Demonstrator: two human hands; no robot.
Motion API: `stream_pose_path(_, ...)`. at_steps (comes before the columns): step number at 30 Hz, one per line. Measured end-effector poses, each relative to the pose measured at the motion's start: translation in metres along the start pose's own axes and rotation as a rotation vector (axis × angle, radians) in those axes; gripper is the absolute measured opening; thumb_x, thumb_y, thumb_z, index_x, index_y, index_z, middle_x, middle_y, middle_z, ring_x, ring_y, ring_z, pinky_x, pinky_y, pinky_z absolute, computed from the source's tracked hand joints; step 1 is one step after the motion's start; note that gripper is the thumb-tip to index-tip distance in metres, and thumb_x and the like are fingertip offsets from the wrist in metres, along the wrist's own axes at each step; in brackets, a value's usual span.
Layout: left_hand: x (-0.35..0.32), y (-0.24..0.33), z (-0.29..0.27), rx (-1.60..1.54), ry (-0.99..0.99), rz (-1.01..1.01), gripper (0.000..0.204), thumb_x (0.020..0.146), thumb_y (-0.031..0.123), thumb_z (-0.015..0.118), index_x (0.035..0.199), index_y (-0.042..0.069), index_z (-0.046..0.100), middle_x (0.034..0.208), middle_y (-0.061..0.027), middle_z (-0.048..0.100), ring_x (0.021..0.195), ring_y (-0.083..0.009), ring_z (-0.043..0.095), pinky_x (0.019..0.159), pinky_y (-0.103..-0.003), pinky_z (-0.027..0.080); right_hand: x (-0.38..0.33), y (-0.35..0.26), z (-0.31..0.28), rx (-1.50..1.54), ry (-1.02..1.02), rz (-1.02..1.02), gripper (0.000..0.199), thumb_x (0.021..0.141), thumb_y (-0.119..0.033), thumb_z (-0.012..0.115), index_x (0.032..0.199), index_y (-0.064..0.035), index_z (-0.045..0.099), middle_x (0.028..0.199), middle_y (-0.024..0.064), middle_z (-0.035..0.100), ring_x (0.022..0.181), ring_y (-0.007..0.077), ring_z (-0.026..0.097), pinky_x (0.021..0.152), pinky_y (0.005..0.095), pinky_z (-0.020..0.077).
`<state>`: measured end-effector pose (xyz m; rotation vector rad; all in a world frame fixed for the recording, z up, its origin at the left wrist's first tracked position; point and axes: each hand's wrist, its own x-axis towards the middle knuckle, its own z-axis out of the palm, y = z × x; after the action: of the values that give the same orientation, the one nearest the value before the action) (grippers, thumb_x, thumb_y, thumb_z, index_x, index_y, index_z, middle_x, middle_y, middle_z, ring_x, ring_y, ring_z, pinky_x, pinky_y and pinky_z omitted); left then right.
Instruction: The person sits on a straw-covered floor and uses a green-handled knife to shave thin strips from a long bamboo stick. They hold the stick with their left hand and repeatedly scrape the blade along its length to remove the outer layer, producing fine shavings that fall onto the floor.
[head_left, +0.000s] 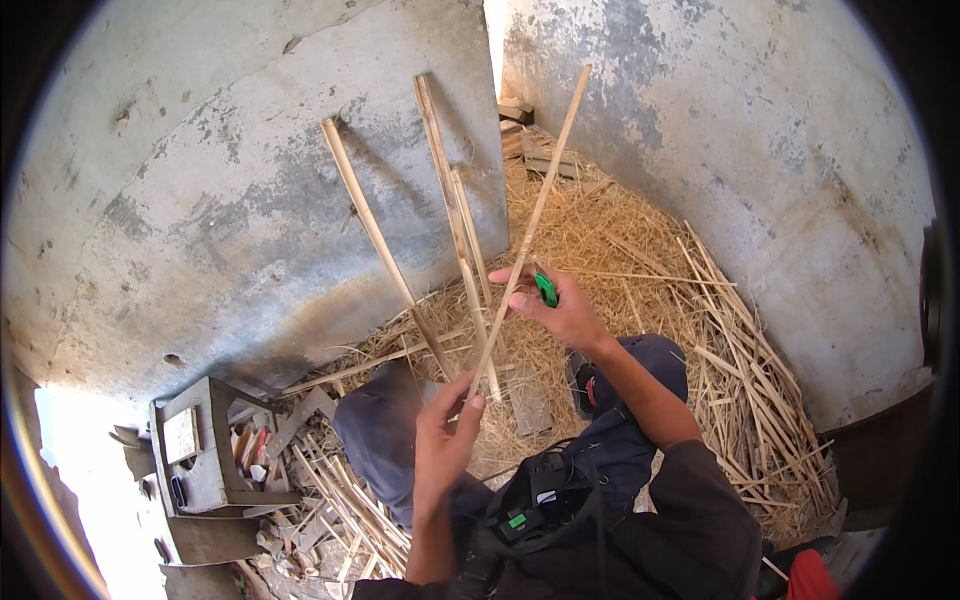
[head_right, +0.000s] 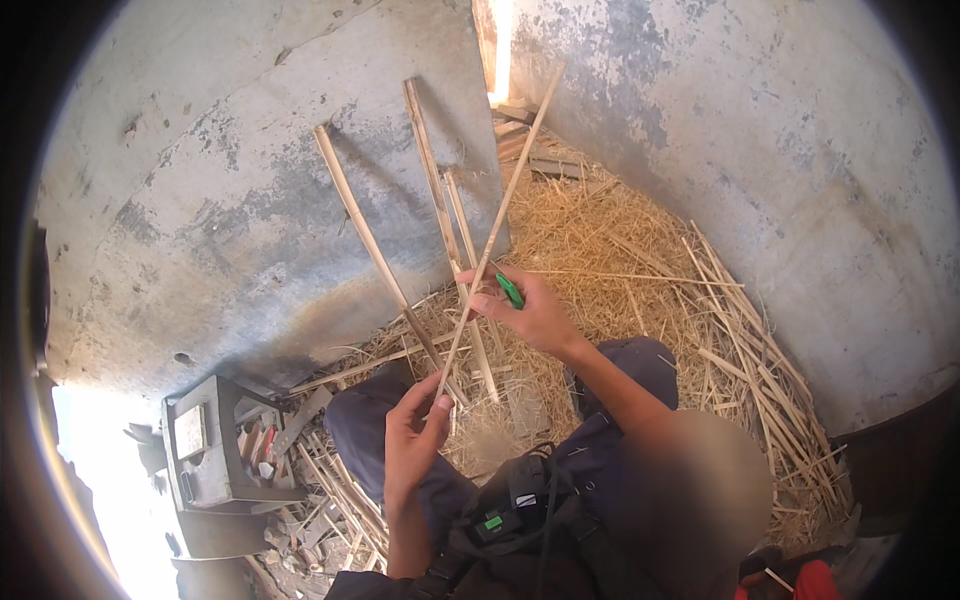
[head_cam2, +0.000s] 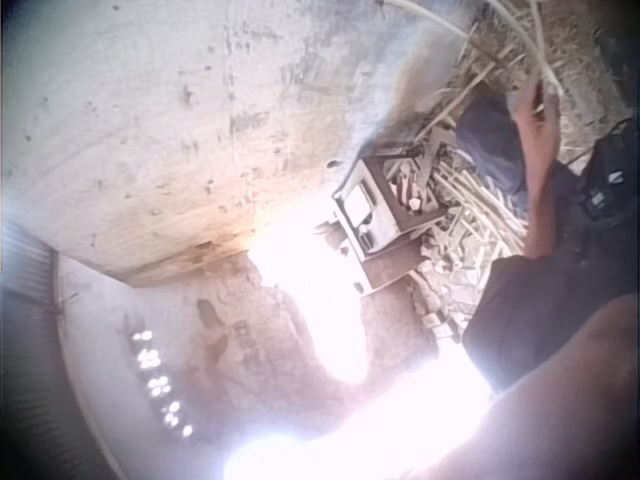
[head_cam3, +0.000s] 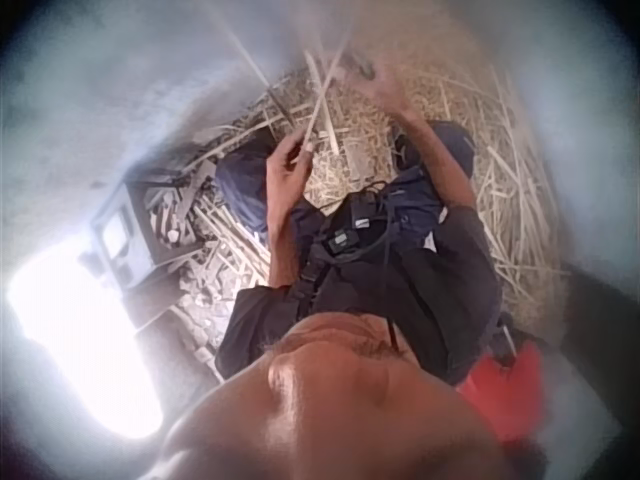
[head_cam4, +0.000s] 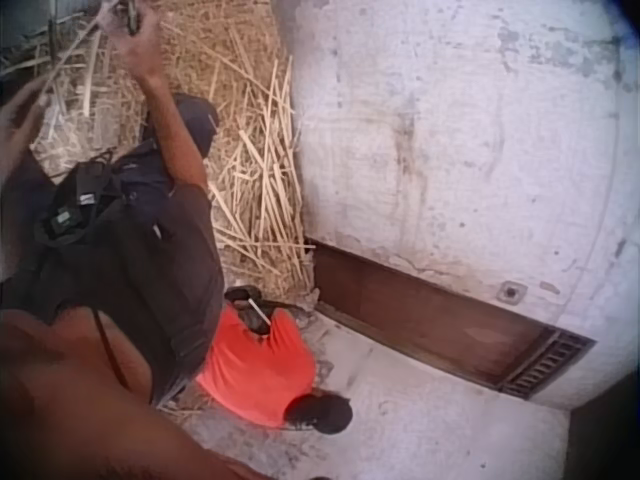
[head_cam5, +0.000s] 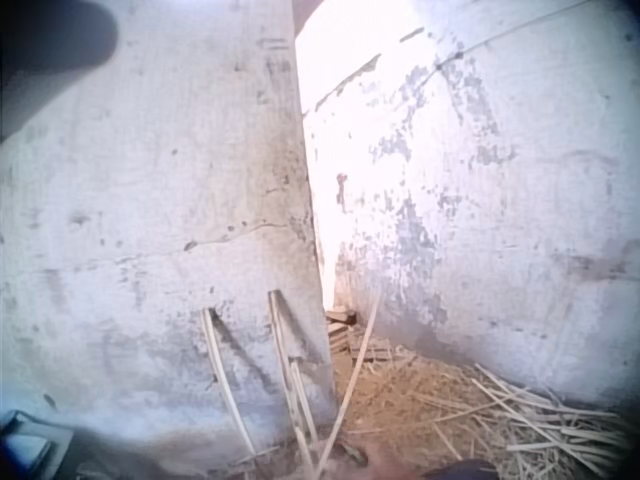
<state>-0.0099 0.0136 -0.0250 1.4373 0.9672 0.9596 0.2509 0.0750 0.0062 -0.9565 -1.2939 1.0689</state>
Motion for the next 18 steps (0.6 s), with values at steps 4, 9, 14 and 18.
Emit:
stream_pose_path(4, -0.003, 0.011, 0.007, 0.042, -0.026, -0.022, 0.040, 0.111, 0.013, 0.067, 0.149, 0.003, 0.065, 0.090, 0.0053, 0.062, 0.070, -0.0021, 0.051, 0.058, -0.022, 0.039, -0.001, 0.002, -0.006, 0.025, 0.030, 0.025, 0.034, 0.107, -0.022, 0.074, 0.132, -0.0002, 0.073, 0.106, 0.0066, 0.079, 0.101, 0.0177, 0.076, 0.099, 0.0332, 0.0572)
stream_pose_path(9, -0.004, 0.000, -0.004, 0.139, -0.131, -0.051, 0.037, 0.114, 0.018, 0.063, 0.148, 0.004, 0.066, 0.086, 0.0075, 0.057, 0.068, -0.0009, 0.045, 0.057, -0.022, 0.034, 0.000, -0.006, -0.023, 0.071, 0.208, 0.046, 0.037, 0.110, -0.027, 0.067, 0.135, -0.0006, 0.070, 0.095, 0.0023, 0.069, 0.063, 0.0039, 0.046, 0.061, 0.0234, 0.0389)
stream_pose_path(14, -0.002, 0.001, -0.003, 0.040, -0.123, -0.069, 0.038, 0.118, 0.025, 0.055, 0.145, 0.001, 0.067, 0.078, 0.0103, 0.045, 0.063, 0.0006, 0.034, 0.055, -0.023, 0.025, 0.001, 0.002, -0.028, 0.038, 0.250, -0.106, 0.044, 0.115, -0.034, 0.057, 0.141, -0.0005, 0.067, 0.090, 0.0021, 0.067, 0.056, 0.0020, 0.039, 0.053, 0.0218, 0.0337)
stream_pose_path(18, 0.002, 0.014, 0.001, -0.053, -0.108, -0.056, 0.044, 0.120, 0.030, 0.050, 0.145, -0.003, 0.066, 0.074, 0.0111, 0.040, 0.059, 0.0008, 0.030, 0.053, -0.023, 0.022, 0.004, 0.012, -0.015, -0.304, 0.250, -0.384, 0.043, 0.114, -0.038, 0.058, 0.133, -0.0008, 0.068, 0.095, 0.0074, 0.071, 0.061, 0.0102, 0.059, 0.057, 0.0272, 0.0453)
